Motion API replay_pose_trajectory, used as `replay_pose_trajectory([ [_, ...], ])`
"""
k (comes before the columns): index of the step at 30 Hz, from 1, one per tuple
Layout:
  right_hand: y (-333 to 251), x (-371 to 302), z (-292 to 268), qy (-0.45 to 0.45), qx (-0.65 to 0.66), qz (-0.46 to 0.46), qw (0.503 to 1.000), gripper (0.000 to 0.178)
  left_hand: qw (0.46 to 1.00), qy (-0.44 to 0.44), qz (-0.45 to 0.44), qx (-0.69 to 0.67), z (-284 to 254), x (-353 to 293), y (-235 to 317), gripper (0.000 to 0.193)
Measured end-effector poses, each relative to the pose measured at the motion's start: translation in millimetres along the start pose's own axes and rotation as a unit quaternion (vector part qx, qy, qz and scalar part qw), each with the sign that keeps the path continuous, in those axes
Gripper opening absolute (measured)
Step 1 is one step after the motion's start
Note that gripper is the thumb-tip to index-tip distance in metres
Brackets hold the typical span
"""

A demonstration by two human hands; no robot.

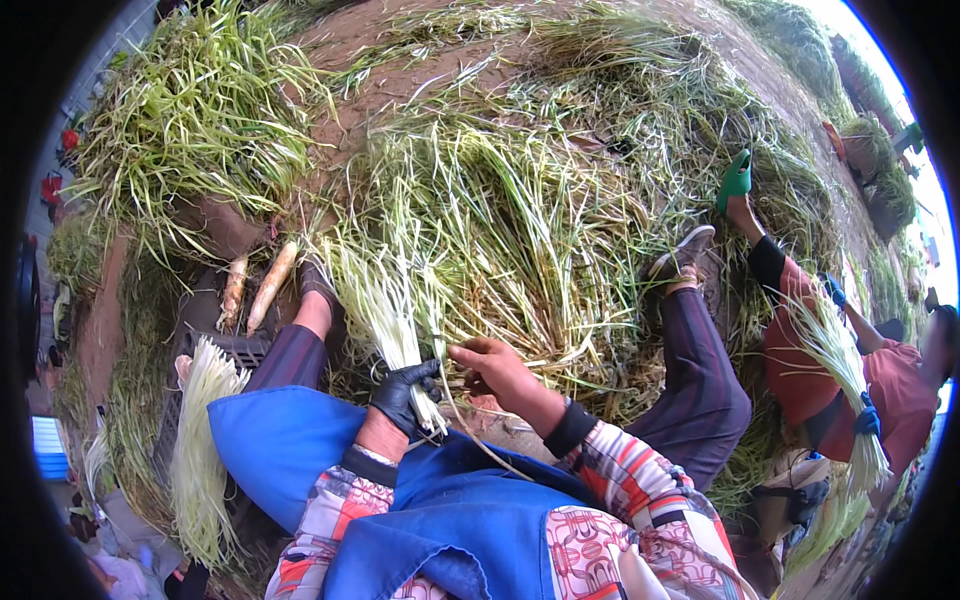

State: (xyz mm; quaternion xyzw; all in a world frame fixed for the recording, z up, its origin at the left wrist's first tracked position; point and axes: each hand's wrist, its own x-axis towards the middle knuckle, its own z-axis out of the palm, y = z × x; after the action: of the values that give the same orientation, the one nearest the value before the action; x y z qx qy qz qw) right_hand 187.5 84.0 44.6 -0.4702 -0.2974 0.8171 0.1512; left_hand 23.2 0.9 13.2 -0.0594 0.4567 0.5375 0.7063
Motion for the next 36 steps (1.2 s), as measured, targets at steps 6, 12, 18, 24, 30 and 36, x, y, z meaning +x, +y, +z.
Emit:
replay_pose_trajectory([
  [6,13.2,32.0,14.1,0.015,0.051,-0.012,0.999,0.011,0.998,0.053,0.020,0.007,-0.3,7.3,-7.8,0.014],
  [12,24.4,17.7,22.5,0.103,0.106,-0.040,0.988,0.011,0.996,0.084,-0.011,-0.021,-8.0,17.3,-18.8,0.010],
  [18,7.0,-44.0,-26.4,-0.135,-0.264,-0.179,0.938,0.021,0.965,0.027,-0.051,-0.255,-26.1,22.8,6.1,0.018],
  [24,-11.9,-88.3,-164.8,-0.098,-0.758,0.060,0.642,0.024,0.958,-0.082,0.039,-0.271,-32.0,15.5,45.8,0.015],
  [30,-29.8,-35.0,-120.8,0.055,-0.735,-0.150,0.658,0.018,0.986,0.025,0.113,-0.122,-0.3,13.2,31.4,0.021],
  [36,-27.5,47.1,21.1,-0.039,-0.279,-0.127,0.951,0.034,0.990,0.097,0.104,-0.008,11.3,10.6,18.6,0.017],
])
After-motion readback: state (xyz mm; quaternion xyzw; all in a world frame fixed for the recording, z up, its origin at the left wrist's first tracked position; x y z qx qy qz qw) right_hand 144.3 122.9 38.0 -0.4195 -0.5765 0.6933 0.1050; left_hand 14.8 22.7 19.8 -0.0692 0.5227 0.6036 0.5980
